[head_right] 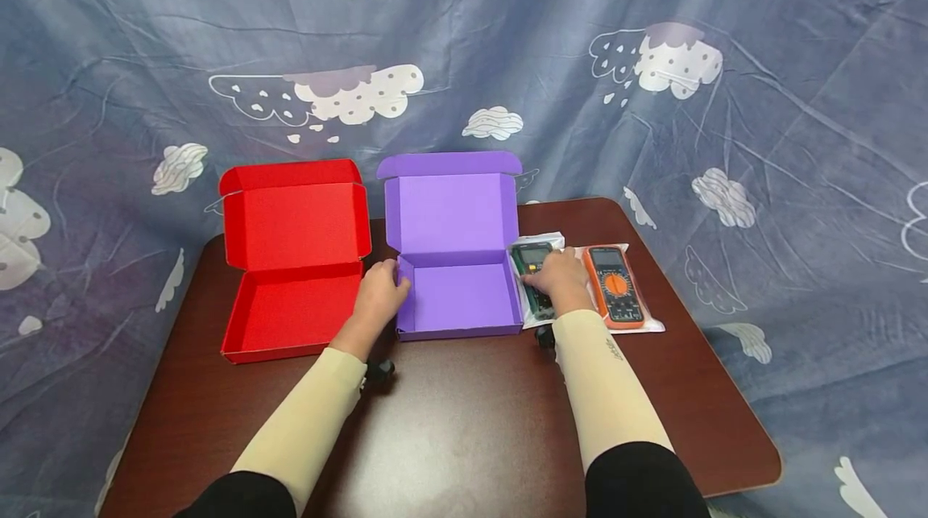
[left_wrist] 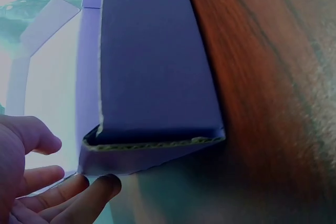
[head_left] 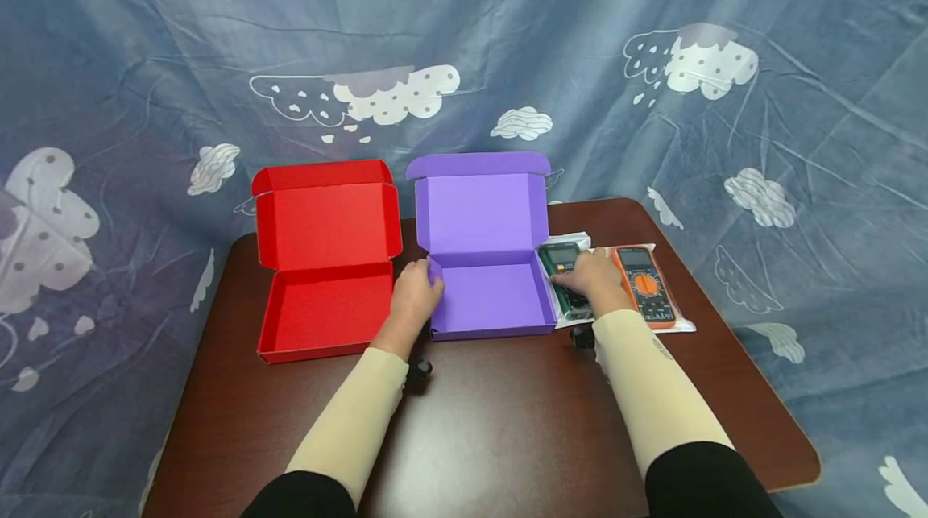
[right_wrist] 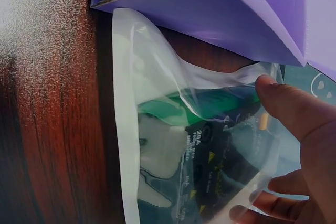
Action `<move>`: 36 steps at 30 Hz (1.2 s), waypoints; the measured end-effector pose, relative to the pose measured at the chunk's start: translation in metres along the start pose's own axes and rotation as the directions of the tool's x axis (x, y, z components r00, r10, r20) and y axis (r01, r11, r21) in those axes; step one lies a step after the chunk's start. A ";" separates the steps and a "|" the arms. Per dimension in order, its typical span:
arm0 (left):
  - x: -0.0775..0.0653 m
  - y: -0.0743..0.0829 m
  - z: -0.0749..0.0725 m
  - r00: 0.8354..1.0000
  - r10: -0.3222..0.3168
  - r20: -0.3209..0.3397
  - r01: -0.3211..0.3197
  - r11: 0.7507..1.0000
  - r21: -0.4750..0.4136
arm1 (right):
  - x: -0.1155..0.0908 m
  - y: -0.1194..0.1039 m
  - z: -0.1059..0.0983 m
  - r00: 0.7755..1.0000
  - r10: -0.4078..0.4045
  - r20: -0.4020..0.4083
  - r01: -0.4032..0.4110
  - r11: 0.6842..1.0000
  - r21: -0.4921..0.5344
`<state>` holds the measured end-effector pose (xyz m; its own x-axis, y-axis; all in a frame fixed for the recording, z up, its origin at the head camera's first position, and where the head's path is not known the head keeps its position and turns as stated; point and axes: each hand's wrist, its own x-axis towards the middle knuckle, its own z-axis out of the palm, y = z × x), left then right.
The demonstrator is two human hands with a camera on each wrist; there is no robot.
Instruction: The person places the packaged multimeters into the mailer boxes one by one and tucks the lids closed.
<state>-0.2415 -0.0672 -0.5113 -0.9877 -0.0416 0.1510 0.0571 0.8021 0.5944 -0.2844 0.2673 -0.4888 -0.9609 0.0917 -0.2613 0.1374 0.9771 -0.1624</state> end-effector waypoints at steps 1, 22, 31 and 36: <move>0.000 0.000 0.001 1.000 -0.006 0.006 0.006 1.000 -0.006 | 0.000 0.000 0.001 1.000 0.008 0.004 -0.008 1.000 0.002; -0.011 -0.014 0.030 0.998 -0.063 -0.032 0.062 0.998 -0.024 | 0.004 0.000 0.016 0.998 0.048 -0.039 -0.046 0.998 0.049; -0.017 -0.021 0.039 0.992 -0.095 -0.088 0.084 0.989 -0.122 | 0.004 -0.004 0.019 0.995 0.093 -0.034 -0.088 0.988 0.126; -0.022 -0.022 0.044 0.987 -0.095 -0.128 0.075 0.986 -0.150 | 0.005 -0.005 0.020 0.992 0.122 -0.040 -0.115 0.984 0.138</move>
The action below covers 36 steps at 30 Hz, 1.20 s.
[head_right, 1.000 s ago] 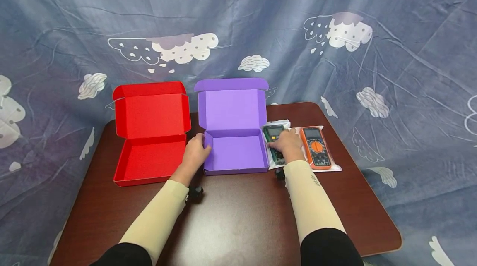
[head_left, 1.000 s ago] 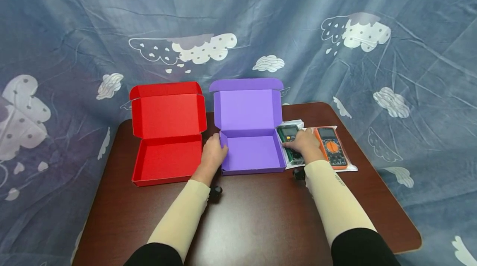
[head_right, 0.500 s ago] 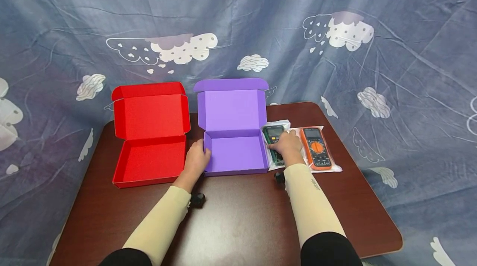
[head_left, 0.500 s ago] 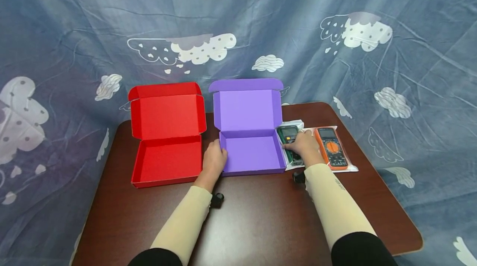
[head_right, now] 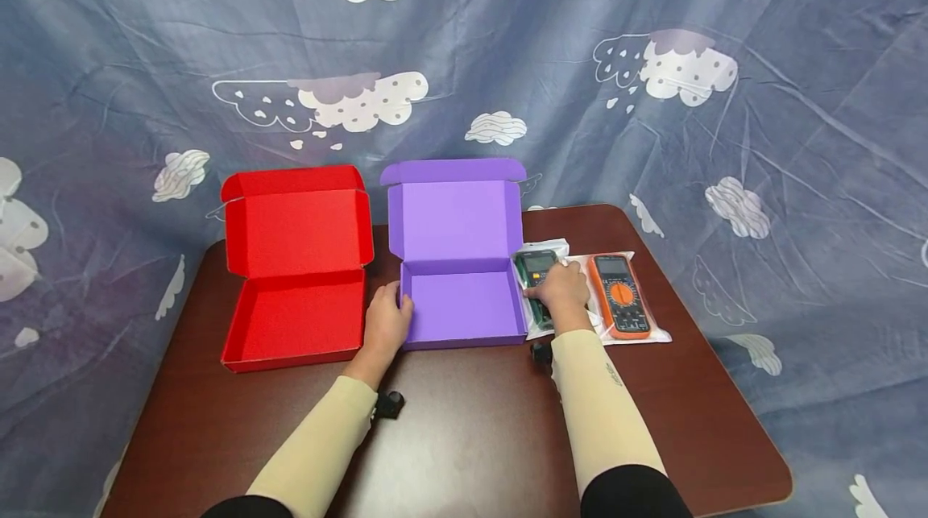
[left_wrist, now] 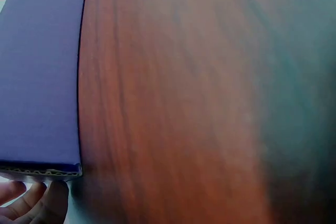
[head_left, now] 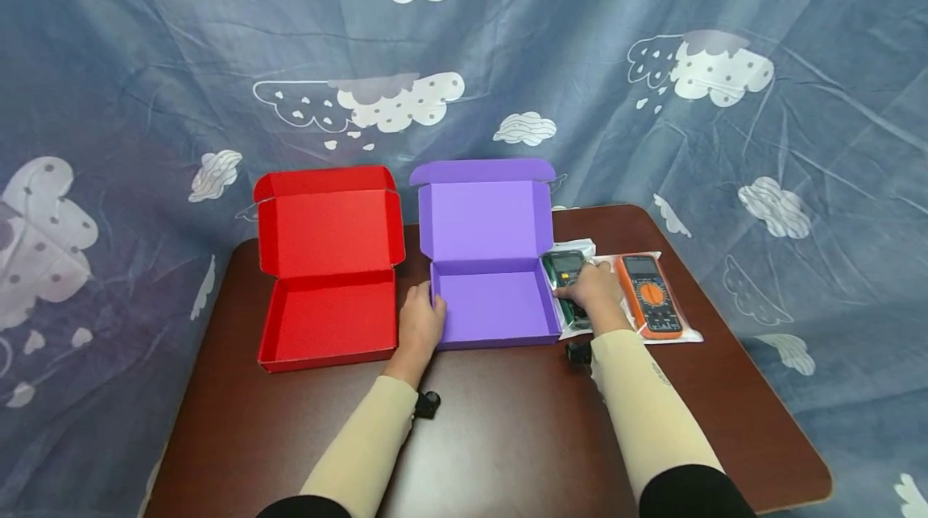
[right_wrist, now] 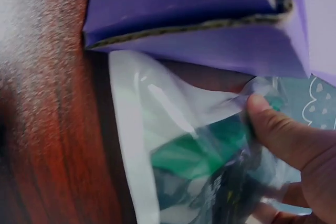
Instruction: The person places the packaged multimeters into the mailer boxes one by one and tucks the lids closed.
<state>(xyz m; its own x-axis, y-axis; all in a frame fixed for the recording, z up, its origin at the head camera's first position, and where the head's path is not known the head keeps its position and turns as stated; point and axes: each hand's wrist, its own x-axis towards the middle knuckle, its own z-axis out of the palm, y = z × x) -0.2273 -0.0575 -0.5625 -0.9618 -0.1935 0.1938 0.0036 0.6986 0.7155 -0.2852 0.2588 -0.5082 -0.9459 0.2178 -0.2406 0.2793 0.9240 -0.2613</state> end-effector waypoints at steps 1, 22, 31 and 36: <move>-0.001 0.000 0.001 1.000 0.004 -0.008 -0.004 1.000 -0.004 | 0.000 0.000 0.000 1.000 0.005 0.000 -0.005 1.000 -0.001; -0.001 -0.003 0.001 1.000 0.007 -0.022 -0.008 0.999 -0.048 | 0.007 -0.006 -0.003 0.999 0.044 0.032 -0.043 0.998 -0.037; 0.000 -0.006 0.004 1.000 0.005 -0.016 -0.006 0.999 -0.048 | 0.009 -0.004 -0.001 0.999 0.037 0.035 -0.035 0.998 -0.046; 0.000 -0.007 0.005 1.000 0.009 -0.023 -0.010 0.999 -0.050 | 0.009 -0.004 -0.001 0.998 0.040 0.040 -0.038 0.998 -0.044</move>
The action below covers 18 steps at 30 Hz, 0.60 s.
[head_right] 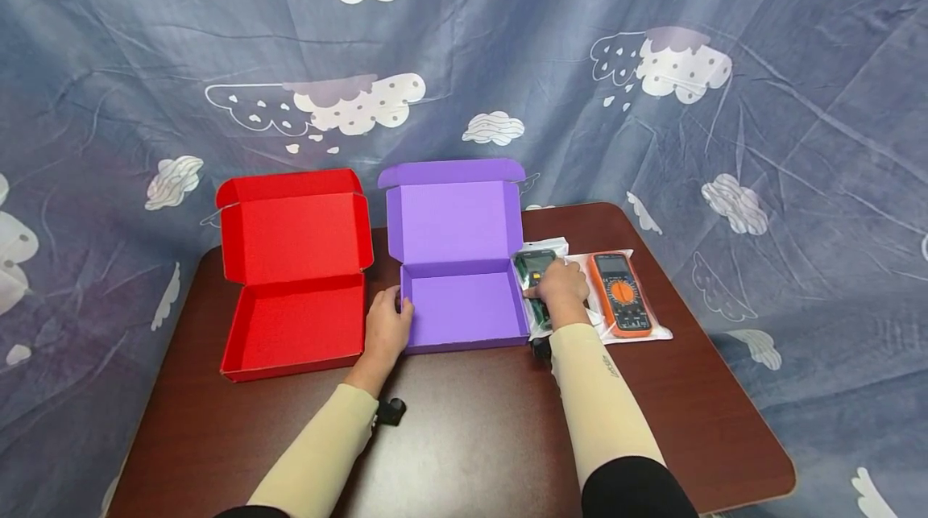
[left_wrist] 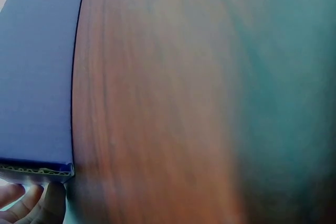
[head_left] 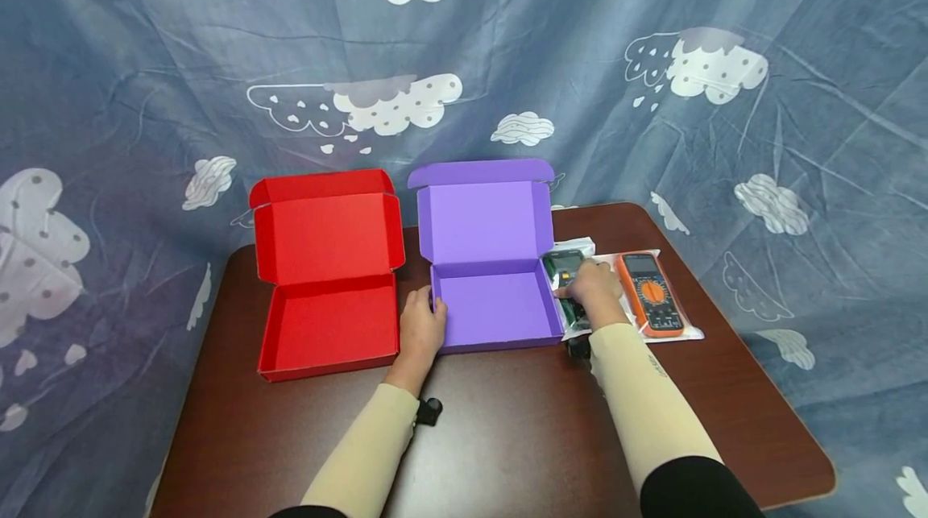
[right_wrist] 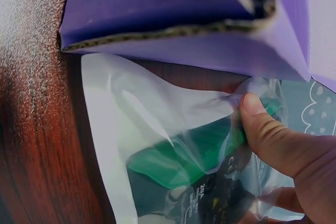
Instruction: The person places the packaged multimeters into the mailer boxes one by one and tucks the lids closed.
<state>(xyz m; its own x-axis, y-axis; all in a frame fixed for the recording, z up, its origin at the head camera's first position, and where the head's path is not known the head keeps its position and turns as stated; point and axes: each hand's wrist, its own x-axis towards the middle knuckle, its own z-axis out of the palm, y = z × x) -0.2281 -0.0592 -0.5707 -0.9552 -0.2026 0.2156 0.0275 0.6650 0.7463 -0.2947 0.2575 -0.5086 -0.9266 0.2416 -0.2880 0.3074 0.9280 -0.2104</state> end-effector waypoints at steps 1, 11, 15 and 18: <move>0.000 0.000 0.000 1.000 0.000 0.001 0.000 1.000 -0.001 | 0.000 0.000 0.000 1.000 0.004 0.000 -0.004 1.000 0.006; 0.000 0.000 0.000 1.000 -0.008 -0.003 0.008 1.000 -0.018 | 0.004 0.003 0.001 1.000 0.027 -0.015 -0.026 0.999 0.039; -0.001 -0.001 0.001 1.000 -0.006 -0.012 0.005 1.000 -0.022 | 0.002 0.002 0.000 1.000 0.027 0.002 -0.027 0.999 0.023; -0.002 -0.002 0.002 1.000 -0.002 -0.015 0.002 1.000 -0.019 | 0.001 0.001 0.001 0.999 0.040 0.028 -0.041 0.999 0.034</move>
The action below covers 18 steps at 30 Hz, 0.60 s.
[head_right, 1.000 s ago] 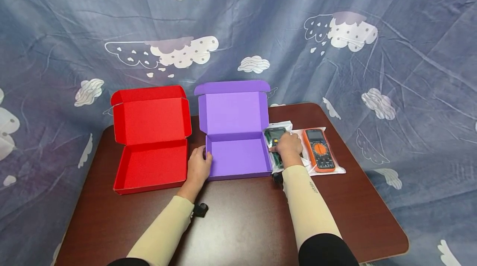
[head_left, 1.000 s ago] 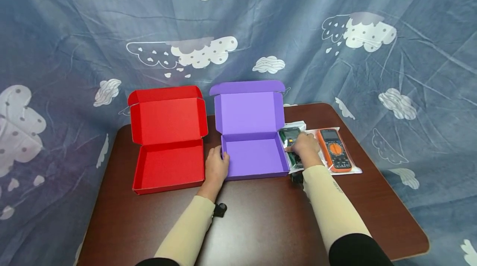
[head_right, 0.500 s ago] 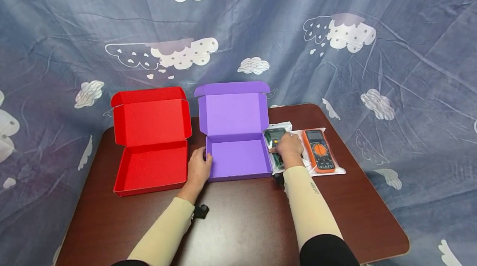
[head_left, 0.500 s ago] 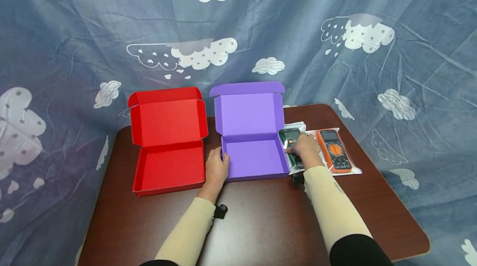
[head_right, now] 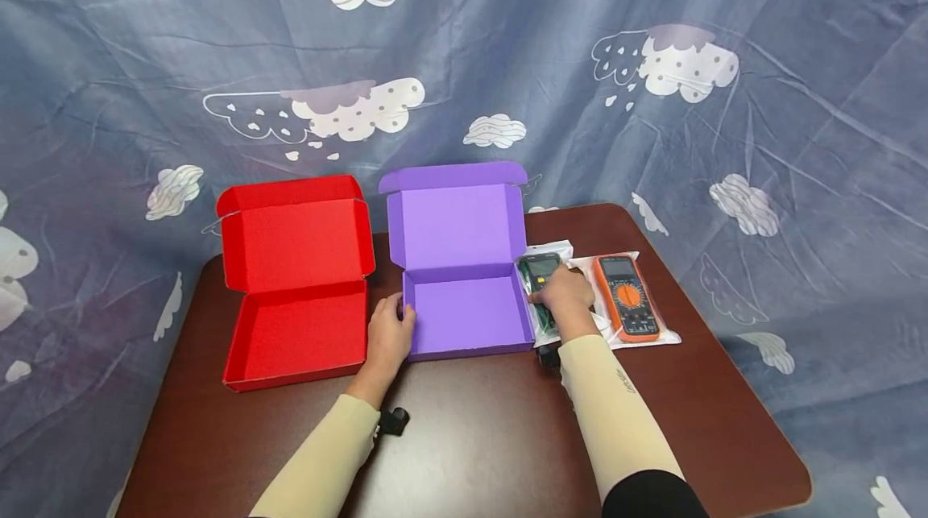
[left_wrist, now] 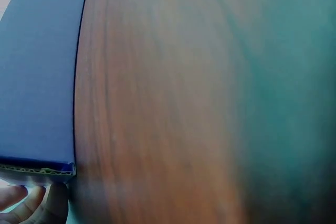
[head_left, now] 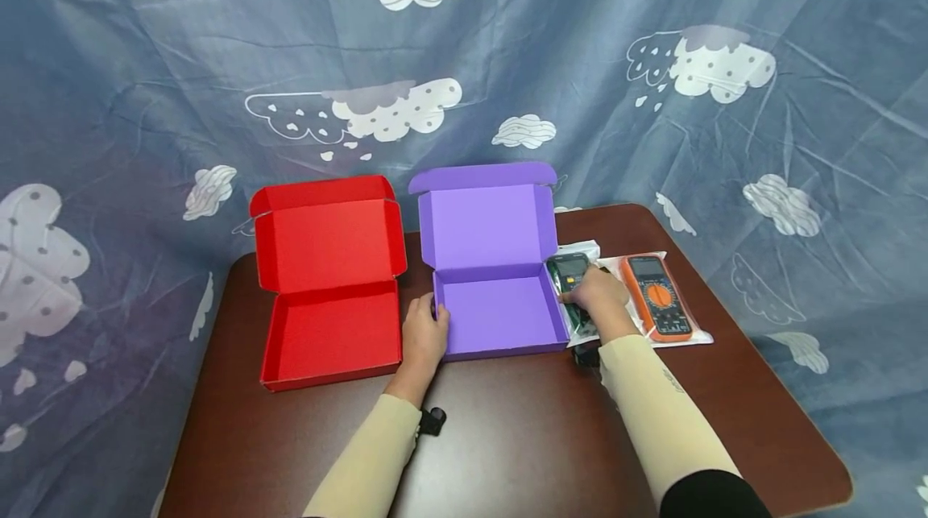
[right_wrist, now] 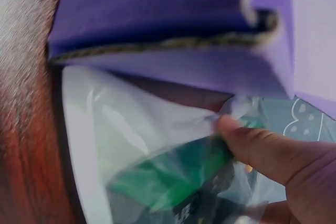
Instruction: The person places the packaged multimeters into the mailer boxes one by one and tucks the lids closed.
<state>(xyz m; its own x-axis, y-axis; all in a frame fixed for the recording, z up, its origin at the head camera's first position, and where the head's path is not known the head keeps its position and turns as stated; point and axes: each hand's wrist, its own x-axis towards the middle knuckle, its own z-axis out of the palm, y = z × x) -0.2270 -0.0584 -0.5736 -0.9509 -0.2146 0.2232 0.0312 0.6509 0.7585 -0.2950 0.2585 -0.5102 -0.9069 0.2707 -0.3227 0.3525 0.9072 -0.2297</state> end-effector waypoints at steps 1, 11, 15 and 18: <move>-0.001 0.000 0.000 1.000 0.003 -0.004 -0.003 1.000 -0.001 | -0.001 0.000 0.000 1.000 0.002 0.007 -0.002 1.000 0.004; -0.002 0.001 0.001 1.000 0.025 -0.009 -0.025 1.000 -0.002 | -0.006 0.004 0.002 0.999 -0.017 -0.038 0.016 0.999 -0.029; -0.001 0.001 0.001 1.000 0.013 -0.007 -0.013 1.000 0.000 | -0.009 0.003 0.001 0.998 -0.020 -0.053 0.017 0.999 -0.042; 0.000 0.000 0.000 1.000 0.010 -0.014 -0.010 1.000 0.004 | -0.011 0.001 -0.001 0.998 -0.032 -0.062 0.029 0.998 -0.051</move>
<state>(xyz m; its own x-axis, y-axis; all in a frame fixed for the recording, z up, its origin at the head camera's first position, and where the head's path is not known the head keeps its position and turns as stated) -0.2268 -0.0583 -0.5740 -0.9460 -0.2184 0.2394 0.0395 0.6555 0.7541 -0.2849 0.2568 -0.5061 -0.9305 0.2608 -0.2573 0.3138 0.9299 -0.1920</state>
